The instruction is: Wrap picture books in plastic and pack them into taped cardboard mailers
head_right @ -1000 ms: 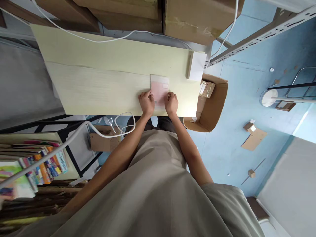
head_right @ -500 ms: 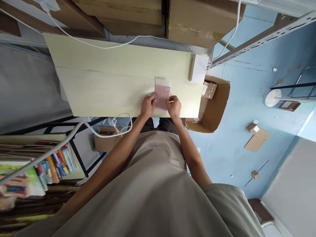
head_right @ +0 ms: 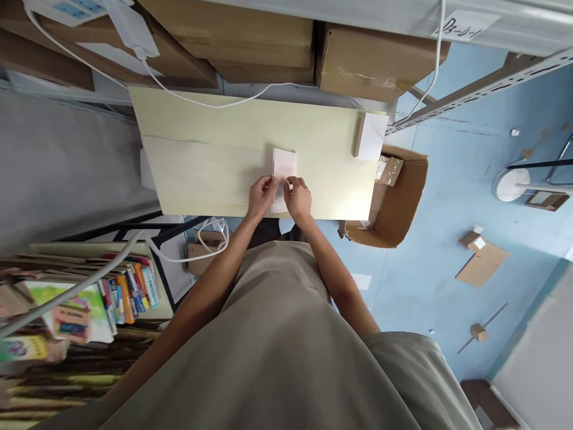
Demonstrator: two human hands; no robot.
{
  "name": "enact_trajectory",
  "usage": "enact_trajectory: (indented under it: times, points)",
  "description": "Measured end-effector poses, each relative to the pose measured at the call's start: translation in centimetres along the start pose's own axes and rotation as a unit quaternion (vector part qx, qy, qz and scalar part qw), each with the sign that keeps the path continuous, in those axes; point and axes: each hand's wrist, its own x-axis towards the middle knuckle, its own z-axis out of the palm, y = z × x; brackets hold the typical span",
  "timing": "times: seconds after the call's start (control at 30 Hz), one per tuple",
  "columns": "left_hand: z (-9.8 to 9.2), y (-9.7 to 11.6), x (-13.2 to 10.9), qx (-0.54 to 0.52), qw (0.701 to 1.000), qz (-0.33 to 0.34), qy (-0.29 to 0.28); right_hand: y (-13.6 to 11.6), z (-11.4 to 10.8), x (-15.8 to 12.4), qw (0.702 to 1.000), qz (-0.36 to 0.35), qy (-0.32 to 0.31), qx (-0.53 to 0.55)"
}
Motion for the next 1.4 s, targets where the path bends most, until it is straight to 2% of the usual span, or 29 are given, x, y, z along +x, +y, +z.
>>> enact_trajectory:
  times: [0.1, 0.23, 0.33, 0.43, 0.53, 0.63, 0.7, 0.8, 0.83, 0.9, 1.0, 1.1, 1.17, 1.23, 1.3, 1.4]
  points:
    - [-1.0, -0.6, 0.9, 0.126, 0.992, -0.018, 0.007, 0.7, 0.7, 1.1, 0.996, 0.081, -0.007, -0.034]
    - [-1.6, -0.8, 2.0, 0.254, 0.967, -0.026, 0.001, 0.8, 1.3, 1.6, 0.992, 0.120, 0.000, -0.047]
    - [-2.1, 0.2, 2.3, 0.310, 0.950, -0.032, -0.027, -0.2, 0.9, 1.2, 0.989, 0.132, -0.011, -0.067]
    - [-3.4, 2.3, 2.5, 0.349, 0.934, -0.029, -0.077, -2.1, -0.4, 0.6, 0.986, 0.133, -0.031, -0.099]
    - [-5.3, 5.4, 2.9, 0.324, 0.943, 0.003, -0.074, -4.6, -2.9, 0.4, 0.989, 0.106, 0.024, -0.098]
    - [-7.0, 9.6, 3.6, 0.229, 0.969, 0.086, -0.021, -8.3, -7.0, 1.0, 0.984, 0.027, 0.163, -0.060]
    - [-7.9, 13.2, 4.2, 0.151, 0.974, 0.167, 0.024, -11.6, -10.7, 1.9, 0.960, -0.062, 0.269, -0.041]
    - [-9.1, 19.0, 4.8, 0.050, 0.951, 0.291, 0.091, -17.4, -16.3, 4.5, 0.903, -0.183, 0.384, -0.058]
    - [-9.4, 20.8, 4.9, 0.025, 0.940, 0.324, 0.107, -19.4, -17.9, 5.7, 0.891, -0.205, 0.399, -0.075]
    - [-10.1, 23.8, 5.0, -0.010, 0.919, 0.373, 0.125, -22.9, -20.2, 8.4, 0.887, -0.212, 0.393, -0.113]
    - [-11.0, 25.9, 5.0, -0.033, 0.905, 0.405, 0.130, -26.1, -21.8, 12.3, 0.908, -0.162, 0.355, -0.154]
    - [-11.4, 24.8, 4.8, -0.045, 0.914, 0.382, 0.126, -26.4, -21.6, 13.8, 0.918, -0.122, 0.341, -0.163]
    - [-11.1, 22.6, 4.5, -0.058, 0.930, 0.345, 0.112, -24.7, -20.5, 12.7, 0.917, -0.117, 0.352, -0.146]
    - [-10.3, 19.8, 3.8, -0.080, 0.947, 0.300, 0.085, -21.5, -18.3, 10.0, 0.916, -0.124, 0.365, -0.107]
    - [-9.0, 16.7, 2.5, -0.113, 0.961, 0.250, 0.029, -17.6, -15.0, 5.9, 0.921, -0.132, 0.362, -0.052]
    - [-6.6, 11.8, -0.1, -0.155, 0.973, 0.153, -0.072, -11.7, -8.8, -1.2, 0.949, -0.115, 0.293, 0.023]
